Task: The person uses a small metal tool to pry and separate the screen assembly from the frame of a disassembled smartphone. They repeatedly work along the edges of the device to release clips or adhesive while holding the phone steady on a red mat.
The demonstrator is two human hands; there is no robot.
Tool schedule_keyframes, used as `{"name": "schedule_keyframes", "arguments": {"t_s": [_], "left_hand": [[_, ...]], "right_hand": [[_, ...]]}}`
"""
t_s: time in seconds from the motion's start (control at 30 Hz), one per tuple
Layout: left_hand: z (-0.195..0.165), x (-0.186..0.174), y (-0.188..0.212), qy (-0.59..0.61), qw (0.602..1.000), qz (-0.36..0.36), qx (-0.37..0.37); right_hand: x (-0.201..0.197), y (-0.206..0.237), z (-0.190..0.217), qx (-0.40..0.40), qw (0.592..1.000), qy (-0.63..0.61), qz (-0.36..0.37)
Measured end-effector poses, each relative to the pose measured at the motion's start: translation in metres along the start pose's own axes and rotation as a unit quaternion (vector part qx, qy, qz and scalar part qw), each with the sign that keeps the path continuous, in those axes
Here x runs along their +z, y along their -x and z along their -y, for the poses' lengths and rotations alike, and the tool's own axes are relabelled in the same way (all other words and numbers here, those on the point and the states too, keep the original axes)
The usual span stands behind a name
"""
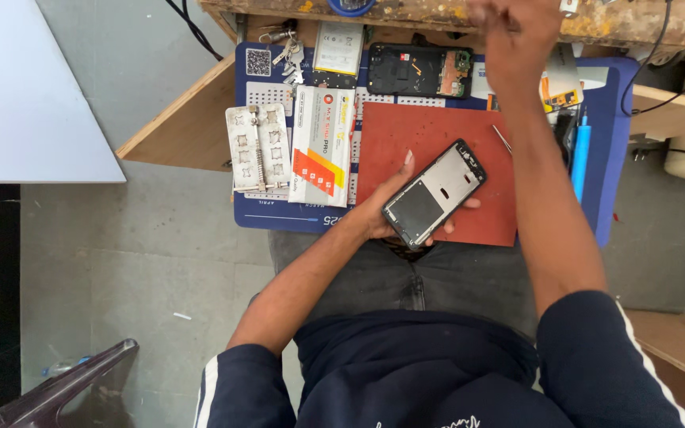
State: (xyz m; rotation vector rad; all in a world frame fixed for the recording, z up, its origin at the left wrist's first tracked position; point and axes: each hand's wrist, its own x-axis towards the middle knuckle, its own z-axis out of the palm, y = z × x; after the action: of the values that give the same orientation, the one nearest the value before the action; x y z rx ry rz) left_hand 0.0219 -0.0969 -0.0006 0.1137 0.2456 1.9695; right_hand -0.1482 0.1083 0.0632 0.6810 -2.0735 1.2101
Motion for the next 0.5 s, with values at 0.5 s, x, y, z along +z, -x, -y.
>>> {"name": "schedule_keyframes", "arguments": {"t_s": [0.5], "left_hand": [[0.004, -0.011, -0.001, 0.046, 0.999, 0.025, -0.004]], "right_hand": [[-0.053, 0.113, 0.101, 0.398, 0.908, 0.002, 0.133]]}}
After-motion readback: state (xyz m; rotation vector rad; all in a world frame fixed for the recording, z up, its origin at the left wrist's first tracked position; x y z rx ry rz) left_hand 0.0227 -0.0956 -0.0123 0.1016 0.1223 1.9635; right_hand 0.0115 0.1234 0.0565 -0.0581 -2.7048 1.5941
